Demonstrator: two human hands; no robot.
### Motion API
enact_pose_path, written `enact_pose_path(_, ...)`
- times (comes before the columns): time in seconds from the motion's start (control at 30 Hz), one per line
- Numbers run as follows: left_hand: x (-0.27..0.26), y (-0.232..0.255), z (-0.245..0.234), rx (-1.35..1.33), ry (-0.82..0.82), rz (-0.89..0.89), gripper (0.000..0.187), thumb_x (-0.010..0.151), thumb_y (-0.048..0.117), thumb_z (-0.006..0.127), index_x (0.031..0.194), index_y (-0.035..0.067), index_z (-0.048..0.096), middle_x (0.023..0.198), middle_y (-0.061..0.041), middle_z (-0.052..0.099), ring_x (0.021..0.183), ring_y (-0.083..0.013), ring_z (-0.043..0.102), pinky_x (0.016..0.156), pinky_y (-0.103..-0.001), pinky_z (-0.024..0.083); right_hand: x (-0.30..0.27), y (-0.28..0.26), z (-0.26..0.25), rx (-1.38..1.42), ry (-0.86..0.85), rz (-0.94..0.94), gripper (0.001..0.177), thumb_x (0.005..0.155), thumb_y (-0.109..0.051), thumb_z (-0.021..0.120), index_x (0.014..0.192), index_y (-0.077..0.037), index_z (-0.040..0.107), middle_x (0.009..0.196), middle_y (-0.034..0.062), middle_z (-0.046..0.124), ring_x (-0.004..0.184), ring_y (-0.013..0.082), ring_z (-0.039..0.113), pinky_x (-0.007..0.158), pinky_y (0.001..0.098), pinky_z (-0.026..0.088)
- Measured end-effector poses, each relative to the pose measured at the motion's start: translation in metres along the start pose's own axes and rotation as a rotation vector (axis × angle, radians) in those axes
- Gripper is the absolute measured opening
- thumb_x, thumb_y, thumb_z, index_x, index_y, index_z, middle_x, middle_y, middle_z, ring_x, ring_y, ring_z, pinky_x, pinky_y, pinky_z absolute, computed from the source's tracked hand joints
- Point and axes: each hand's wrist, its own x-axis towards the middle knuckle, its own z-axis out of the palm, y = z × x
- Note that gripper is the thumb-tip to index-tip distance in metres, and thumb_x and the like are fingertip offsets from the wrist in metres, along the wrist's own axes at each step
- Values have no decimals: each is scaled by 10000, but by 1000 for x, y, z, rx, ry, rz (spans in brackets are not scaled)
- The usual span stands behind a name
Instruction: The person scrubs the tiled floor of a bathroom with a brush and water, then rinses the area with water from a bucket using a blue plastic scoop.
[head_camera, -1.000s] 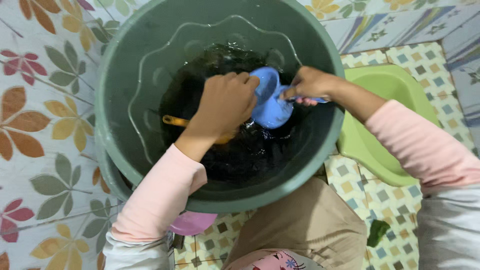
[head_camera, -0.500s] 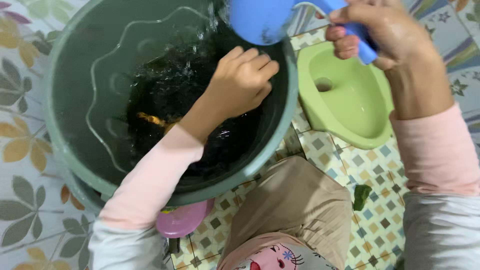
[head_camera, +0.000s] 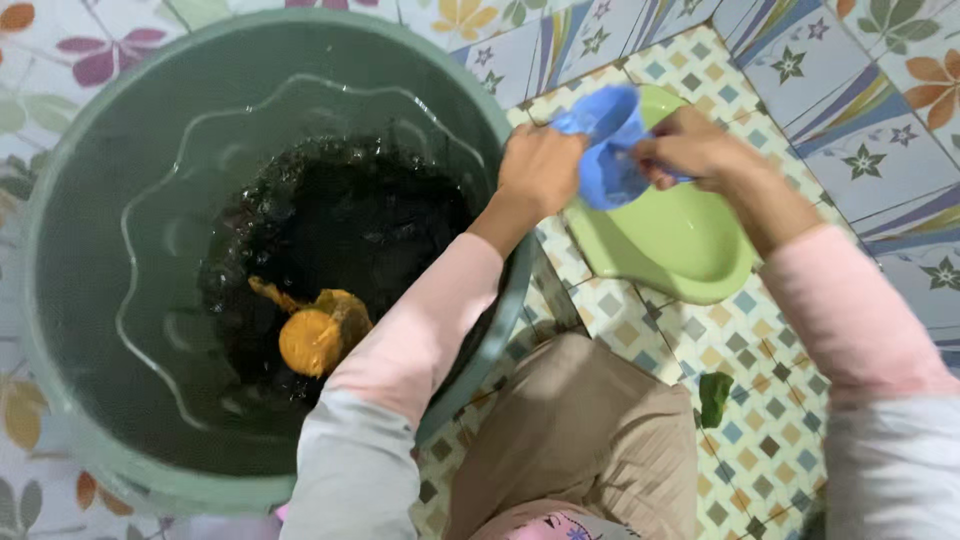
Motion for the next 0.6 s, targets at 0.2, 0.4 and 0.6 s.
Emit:
enact_pose_path(0.2,-8,-9,15,47,112,50,184,757,140,670,921,175,747,722,-97,712,743,-295,704,760,-474,477,174,89,55,49,54,109,162,834,-72,732,745,41,657,654,143,641,507,210,603,470,388,463)
enact_pose_path(0.4,-13,-8,8,89,140,82,66,752,115,672,805,146,694,681,-80,684,706,-293,684,720,-447,491,278,162,38,-571,653,-201,108,764,-34,721,809,62,734,857,327,689,835,475,692,726,544,567)
enact_pose_path(0.6,-13,-5,2,23,181,81,133,730,67,657,851,111,690,689,-64,689,701,-281,684,677,-433,483,270,217,-26,-1299,816,-4,250,840,-151,726,1028,13,731,996,173,700,881,307,714,674,343,587)
